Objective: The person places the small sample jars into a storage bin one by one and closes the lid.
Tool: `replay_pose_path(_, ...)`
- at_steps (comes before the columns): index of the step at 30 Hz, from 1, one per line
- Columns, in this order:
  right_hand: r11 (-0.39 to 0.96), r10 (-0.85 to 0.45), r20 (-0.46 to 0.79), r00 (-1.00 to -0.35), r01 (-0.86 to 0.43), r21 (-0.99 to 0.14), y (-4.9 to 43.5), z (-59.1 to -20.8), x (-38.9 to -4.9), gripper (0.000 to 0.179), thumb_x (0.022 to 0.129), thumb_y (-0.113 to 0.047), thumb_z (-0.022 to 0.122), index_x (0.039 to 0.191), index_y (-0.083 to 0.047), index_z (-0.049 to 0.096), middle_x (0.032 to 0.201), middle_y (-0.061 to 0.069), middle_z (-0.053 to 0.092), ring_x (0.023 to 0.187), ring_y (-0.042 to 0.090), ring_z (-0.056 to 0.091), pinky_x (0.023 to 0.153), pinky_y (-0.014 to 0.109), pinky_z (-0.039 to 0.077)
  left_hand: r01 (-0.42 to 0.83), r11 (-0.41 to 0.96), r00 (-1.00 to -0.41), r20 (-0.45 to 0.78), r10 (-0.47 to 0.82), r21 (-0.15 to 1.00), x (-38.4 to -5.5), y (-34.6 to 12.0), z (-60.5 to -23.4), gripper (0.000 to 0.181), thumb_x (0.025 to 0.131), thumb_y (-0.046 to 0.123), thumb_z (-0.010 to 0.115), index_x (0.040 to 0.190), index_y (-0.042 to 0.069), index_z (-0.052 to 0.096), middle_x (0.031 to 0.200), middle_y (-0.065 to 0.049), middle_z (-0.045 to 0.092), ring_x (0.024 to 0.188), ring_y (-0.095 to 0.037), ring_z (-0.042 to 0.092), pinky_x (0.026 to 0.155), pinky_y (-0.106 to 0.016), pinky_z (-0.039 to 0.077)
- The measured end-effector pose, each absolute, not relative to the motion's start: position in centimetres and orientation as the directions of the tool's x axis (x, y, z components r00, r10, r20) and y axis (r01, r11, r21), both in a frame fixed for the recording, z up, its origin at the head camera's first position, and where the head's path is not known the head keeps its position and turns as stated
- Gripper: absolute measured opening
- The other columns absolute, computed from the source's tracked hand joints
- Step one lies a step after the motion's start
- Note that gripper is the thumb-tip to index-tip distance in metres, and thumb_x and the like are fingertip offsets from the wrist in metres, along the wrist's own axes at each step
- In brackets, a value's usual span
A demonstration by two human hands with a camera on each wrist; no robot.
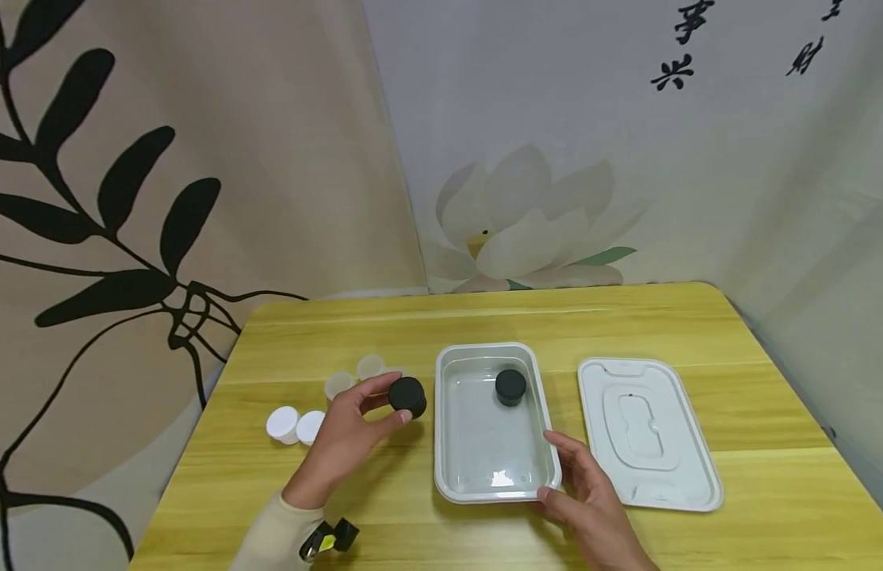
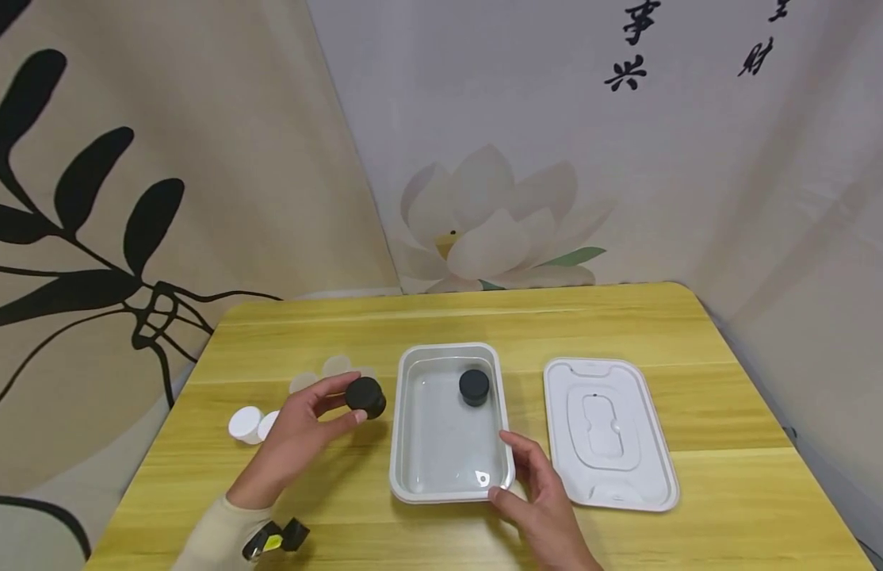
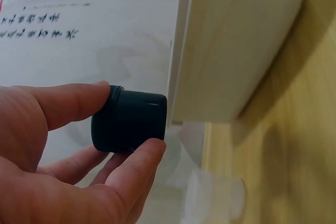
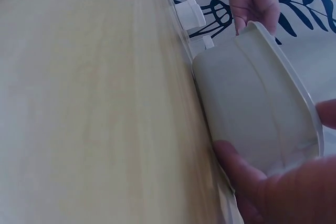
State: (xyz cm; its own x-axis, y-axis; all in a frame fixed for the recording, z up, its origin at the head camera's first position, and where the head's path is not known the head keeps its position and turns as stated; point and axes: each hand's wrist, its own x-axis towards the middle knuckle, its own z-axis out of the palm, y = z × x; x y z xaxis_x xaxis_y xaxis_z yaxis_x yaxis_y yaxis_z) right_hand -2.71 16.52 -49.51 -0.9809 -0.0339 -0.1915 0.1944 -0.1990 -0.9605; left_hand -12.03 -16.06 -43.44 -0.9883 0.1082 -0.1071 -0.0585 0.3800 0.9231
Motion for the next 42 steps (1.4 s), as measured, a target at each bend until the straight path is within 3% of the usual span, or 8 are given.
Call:
replay_pose_path(18, -0.193, -0.055, -0.166, -0.985, 0.174, -0.966, 16.6, -49.8, -2.9, 0.074, 0.085, 0.01, 0.071, 0.153, -0.006, 0.046, 0.152, 0.019, 0.043, 0.129, 0.015, 0.053, 0.087, 0.041, 0.063, 0.035, 0.373, -0.944, -0.092, 0.316, 0.927, -15.3, -9.4, -43.2, 0.053, 0.089, 0.018, 0.087, 0.139, 0.017, 0.068, 0.135, -0.003, 0.071, 0.124, -0.028, 0.068, 0.105, -0.051, 0.056)
replay_pose_path(22, -0.184, -0.055, -0.174, -0.983, 0.181, -0.966, 16.6, -49.7, -2.9, 0.074, 0.085, 0.008, 0.072, 0.153, -0.007, 0.047, 0.152, 0.018, 0.044, 0.13, 0.015, 0.052, 0.089, 0.037, 0.062, 0.046, 0.368, -0.92, -0.104, 0.377, 0.929, -15.5, -8.0, -43.7, 0.053, 0.089, 0.016, 0.087, 0.138, 0.017, 0.068, 0.134, -0.002, 0.071, 0.124, -0.026, 0.068, 0.102, -0.046, 0.057)
replay_pose_path(33, -0.183, -0.056, -0.139, -0.989, 0.147, -0.972, 17.0, -49.8, -3.0, 0.074, 0.086, 0.01, 0.069, 0.154, -0.004, 0.043, 0.147, 0.02, 0.045, 0.126, 0.02, 0.055, 0.088, 0.038, 0.063, 0.113, 0.452, -0.88, -0.122, 0.46, 0.885, -16.2, -4.4, -44.8, 0.051, 0.088, 0.009, 0.085, 0.136, 0.008, 0.066, 0.133, -0.01, 0.07, 0.122, -0.027, 0.069, 0.108, -0.05, 0.054)
replay_pose_path(42, -0.181, -0.072, -0.172, -0.982, 0.182, -0.967, 16.8, -49.8, -2.9, 0.076, 0.086, 0.009, 0.071, 0.155, -0.005, 0.042, 0.148, 0.019, 0.043, 0.126, 0.021, 0.055, 0.088, 0.038, 0.063, 0.164, 0.549, -0.872, -0.139, 0.469, 0.819, -15.9, -3.1, -45.3, 0.048, 0.082, 0.004, 0.088, 0.126, 0.008, 0.067, 0.112, -0.007, 0.074, 0.102, -0.018, 0.068, 0.091, -0.034, 0.055)
